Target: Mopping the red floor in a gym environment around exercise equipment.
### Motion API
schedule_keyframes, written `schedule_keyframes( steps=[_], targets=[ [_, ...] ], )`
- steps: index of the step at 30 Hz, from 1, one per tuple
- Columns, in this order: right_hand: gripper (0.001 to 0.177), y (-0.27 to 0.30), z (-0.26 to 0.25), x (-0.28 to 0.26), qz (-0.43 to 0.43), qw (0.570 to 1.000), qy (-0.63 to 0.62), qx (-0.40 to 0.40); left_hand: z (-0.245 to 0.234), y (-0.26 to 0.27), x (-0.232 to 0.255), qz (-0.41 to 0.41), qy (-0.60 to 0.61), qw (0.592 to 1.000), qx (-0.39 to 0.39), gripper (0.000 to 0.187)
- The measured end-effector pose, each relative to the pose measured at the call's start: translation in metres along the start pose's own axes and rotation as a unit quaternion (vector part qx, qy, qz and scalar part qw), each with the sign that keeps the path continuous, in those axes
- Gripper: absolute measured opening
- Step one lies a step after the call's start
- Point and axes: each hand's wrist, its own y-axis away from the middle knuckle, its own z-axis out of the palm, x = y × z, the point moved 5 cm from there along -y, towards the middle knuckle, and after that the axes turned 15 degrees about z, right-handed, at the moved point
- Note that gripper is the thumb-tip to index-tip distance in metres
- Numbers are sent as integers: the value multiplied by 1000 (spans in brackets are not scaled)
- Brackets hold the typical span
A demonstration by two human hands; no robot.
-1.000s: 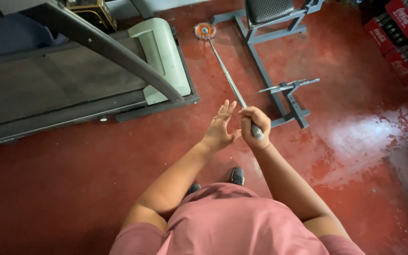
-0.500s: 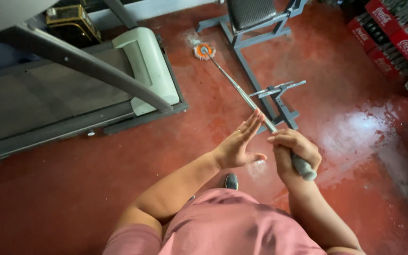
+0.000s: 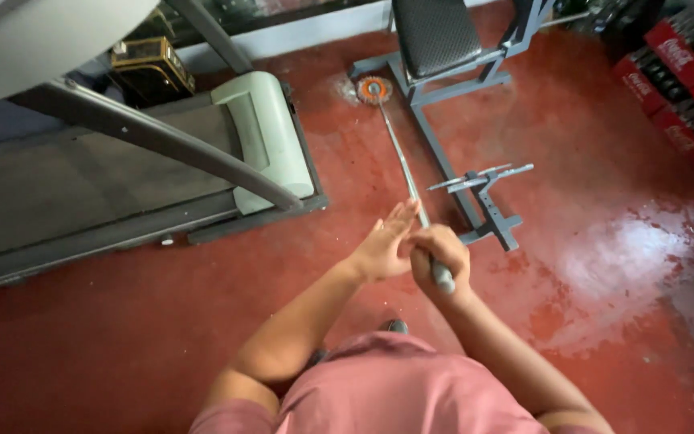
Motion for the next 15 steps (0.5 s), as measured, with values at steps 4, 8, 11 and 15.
schedule_keyframes(
  steps=[4,8,11,15],
  targets=[
    [22,-20,11,35,-25,999,23,-14,15,-14,-40,-38,-56,998,-6,119],
    [22,-20,11,42,-15,999,0,-44,19,-14,-31,-94,-26,994,-49,117],
    [24,-20,3,27,-8,1000,-9,-29,7,-18,-11,-102,2,994,-35,116],
    [22,-19,1,46,-24,999,7,-21,19,-27,-27,-118,-7,993,-21,116]
  ],
)
